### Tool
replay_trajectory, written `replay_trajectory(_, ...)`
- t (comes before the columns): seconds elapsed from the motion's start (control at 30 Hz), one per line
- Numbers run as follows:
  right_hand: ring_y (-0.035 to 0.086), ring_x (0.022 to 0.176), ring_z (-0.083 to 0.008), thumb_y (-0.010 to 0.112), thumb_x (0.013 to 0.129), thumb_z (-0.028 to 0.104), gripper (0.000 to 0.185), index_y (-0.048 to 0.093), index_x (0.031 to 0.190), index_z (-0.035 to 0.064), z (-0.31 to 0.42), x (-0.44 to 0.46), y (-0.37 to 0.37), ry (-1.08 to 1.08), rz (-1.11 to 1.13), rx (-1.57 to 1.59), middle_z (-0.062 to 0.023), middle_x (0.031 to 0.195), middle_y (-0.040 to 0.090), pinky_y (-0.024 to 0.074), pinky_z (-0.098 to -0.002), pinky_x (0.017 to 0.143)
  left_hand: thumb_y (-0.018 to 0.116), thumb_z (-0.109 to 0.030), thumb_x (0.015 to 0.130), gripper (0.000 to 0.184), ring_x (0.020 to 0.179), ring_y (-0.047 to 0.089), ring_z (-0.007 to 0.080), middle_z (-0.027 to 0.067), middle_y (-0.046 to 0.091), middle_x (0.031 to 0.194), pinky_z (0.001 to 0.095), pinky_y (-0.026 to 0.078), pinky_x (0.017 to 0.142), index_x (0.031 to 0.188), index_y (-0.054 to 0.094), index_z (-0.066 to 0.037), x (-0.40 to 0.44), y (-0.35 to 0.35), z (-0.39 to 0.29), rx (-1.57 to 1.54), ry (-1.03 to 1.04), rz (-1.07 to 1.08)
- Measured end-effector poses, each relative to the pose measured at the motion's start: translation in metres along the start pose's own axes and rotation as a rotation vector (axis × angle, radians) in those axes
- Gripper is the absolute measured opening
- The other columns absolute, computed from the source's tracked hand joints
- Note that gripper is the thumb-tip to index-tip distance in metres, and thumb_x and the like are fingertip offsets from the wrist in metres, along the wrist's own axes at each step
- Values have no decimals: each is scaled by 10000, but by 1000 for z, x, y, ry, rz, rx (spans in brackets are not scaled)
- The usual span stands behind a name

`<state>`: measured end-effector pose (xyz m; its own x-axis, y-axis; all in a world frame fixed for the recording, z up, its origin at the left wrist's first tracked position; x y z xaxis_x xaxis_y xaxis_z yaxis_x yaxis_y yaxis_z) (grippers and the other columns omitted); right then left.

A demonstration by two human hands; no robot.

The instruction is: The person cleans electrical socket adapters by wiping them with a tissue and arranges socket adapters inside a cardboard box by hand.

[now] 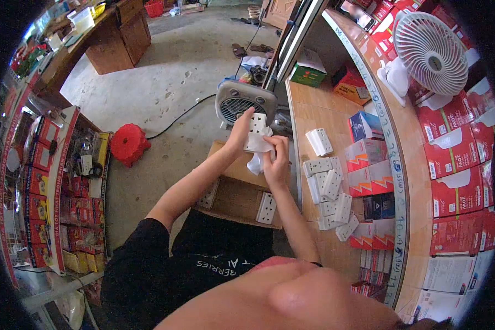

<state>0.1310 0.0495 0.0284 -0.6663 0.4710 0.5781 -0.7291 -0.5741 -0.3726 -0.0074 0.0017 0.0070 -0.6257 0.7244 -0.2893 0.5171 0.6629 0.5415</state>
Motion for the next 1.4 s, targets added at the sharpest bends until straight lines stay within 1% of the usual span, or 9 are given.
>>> replay_trajectory(0.1,514,987,-279,534,749,-75,276,547,1010,15,4,2,-3,17,-27,-23,-127,989,506,404,-353,891,451,-479,892,425,633,622,196,64,638,752,329,513,586,864,598,-81,-3,5,-5,-111,-27,7)
replay_trajectory(0.27,511,998,-298,532,791,-47,267,522,1047,28,-9,2,-4,136,-71,-31,-130,1034,483,418,-369,879,466,-484,886,487,863,628,230,115,625,1003,386,520,774,1036,532,-25,-12,15,-11,-309,-54,302)
replay_trajectory(0.4,512,996,-295,528,788,-49,276,525,1051,36,-7,2,-6,107,-100,-74,-129,1030,483,422,-366,873,484,-466,888,487,911,603,233,124,592,1069,406,507,786,1118,497,-38,-3,11,-3,-356,-30,405)
replay_trajectory(0.47,510,1009,-303,527,760,-70,312,525,1051,43,5,1,-8,59,-71,-99,-128,1031,483,423,-371,877,490,-431,905,455,882,593,219,110,592,1014,391,504,775,1185,480,-72,11,-1,8,-172,69,230)
replay_trajectory(0.6,521,988,-304,536,725,-76,298,547,1005,29,14,0,0,15,34,-63,-134,980,505,412,-370,894,485,-393,927,435,871,572,180,77,578,955,343,488,775,1247,450,-100,-10,14,-6,-84,171,133)
replay_trajectory(0.67,521,1000,-312,521,719,-88,305,545,997,33,11,1,1,14,-5,-49,-141,985,504,411,-371,900,461,-484,921,497,907,567,163,80,578,1019,311,468,799,1254,485,-117,-3,13,-3,56,309,298)
replay_trajectory(0.73,521,985,-306,526,715,-88,304,533,996,26,2,2,-5,21,-18,-89,-137,993,507,409,-371,902,450,-479,931,522,918,551,139,48,569,1012,274,450,811,1304,461,-115,-13,18,-6,102,206,410)
replay_trajectory(0.8,495,993,-318,549,733,-76,317,496,1028,26,-15,1,-7,15,-179,-6,-144,1013,483,403,-395,887,447,-363,965,414,919,523,95,8,567,1023,254,445,805,1283,499,-104,-15,25,0,213,211,515)
replay_trajectory(1.4,485,1007,-304,531,735,-79,314,493,1033,14,-20,-1,-6,17,-310,10,-133,1028,482,388,-393,911,426,-308,977,395,1025,521,116,41,583,1119,269,418,901,1256,521,-45,-9,15,13,638,389,488)
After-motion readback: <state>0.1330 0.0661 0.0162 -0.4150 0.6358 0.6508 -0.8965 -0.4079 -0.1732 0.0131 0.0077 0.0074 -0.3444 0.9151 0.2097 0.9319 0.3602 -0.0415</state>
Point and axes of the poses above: each hand's wrist, its own x-axis towards the middle knuckle, its own y-axis out of the palm, z = x × y, the point moved 1 cm from there along x, towards the middle knuckle
